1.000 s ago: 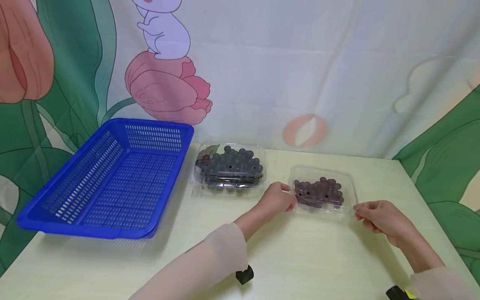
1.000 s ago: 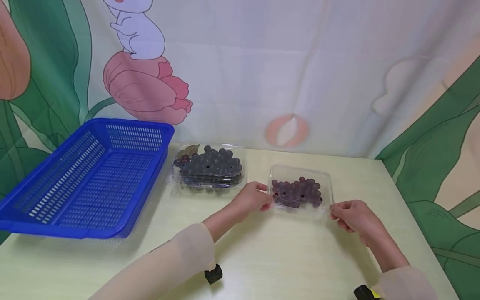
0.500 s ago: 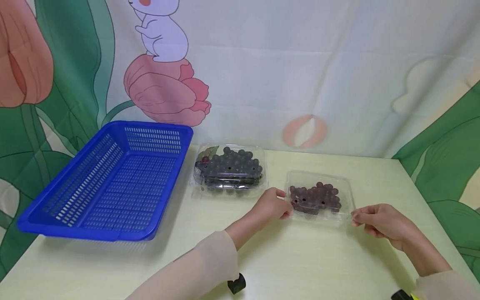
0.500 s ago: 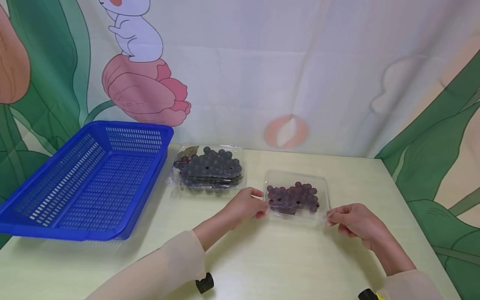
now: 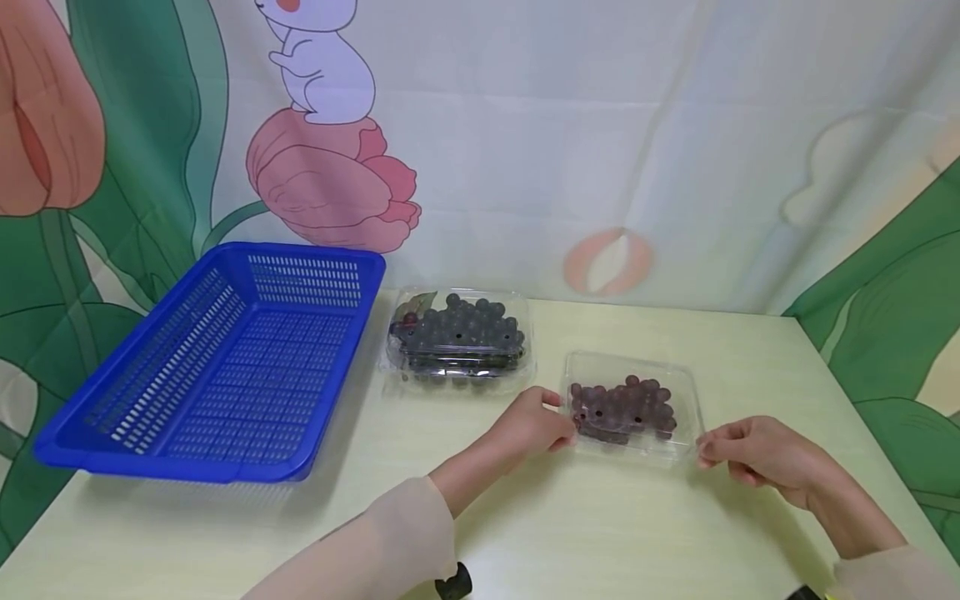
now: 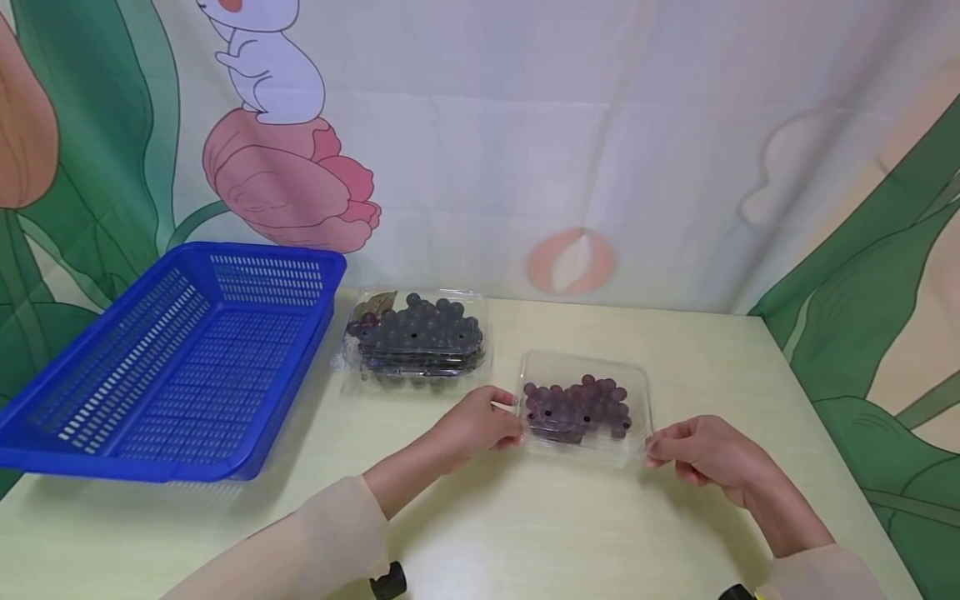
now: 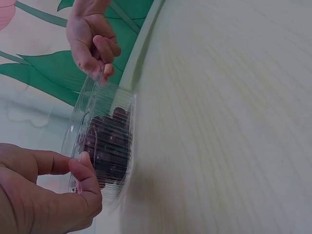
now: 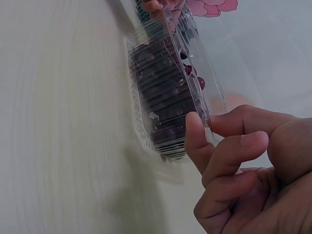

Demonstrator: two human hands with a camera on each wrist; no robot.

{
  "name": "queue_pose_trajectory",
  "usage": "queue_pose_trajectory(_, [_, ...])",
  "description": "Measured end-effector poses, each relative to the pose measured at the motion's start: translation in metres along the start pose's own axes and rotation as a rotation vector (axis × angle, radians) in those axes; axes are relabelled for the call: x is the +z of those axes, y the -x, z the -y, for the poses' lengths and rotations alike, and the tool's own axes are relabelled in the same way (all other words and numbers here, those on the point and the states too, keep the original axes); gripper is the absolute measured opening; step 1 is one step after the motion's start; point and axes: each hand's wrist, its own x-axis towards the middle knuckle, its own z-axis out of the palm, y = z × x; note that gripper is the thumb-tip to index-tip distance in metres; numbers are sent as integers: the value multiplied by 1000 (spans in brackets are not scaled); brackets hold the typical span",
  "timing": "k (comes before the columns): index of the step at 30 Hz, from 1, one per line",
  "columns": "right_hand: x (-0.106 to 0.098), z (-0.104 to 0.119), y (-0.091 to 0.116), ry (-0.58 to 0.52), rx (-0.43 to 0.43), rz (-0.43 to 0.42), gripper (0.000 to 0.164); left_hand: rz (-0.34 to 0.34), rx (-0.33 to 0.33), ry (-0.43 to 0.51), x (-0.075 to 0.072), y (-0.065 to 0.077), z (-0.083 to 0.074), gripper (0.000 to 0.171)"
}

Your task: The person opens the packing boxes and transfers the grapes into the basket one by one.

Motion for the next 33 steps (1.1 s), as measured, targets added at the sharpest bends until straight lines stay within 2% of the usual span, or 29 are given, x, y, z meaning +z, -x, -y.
queue_pose_trajectory(6, [4,0,-1,-14,-9,59,23,-2,-5,-38,-6,7,5,48])
queue_pose_trajectory(10, [10,1,0,-37,-9,83,20,4,-9,-28,-10,12,9,48])
queue_pose_trajectory(16, [18,-1,3,-66,-17,94,14,25,9,-18,-14,18,14,51])
queue_pose_trajectory(23, [22,0,6,-66,-26,116,17,37,19,-33,-17,26,15,53])
queue_pose_trajectory(33, [28,4,8,-71,-48,179,10,37,13,-38,-22,37,21,46])
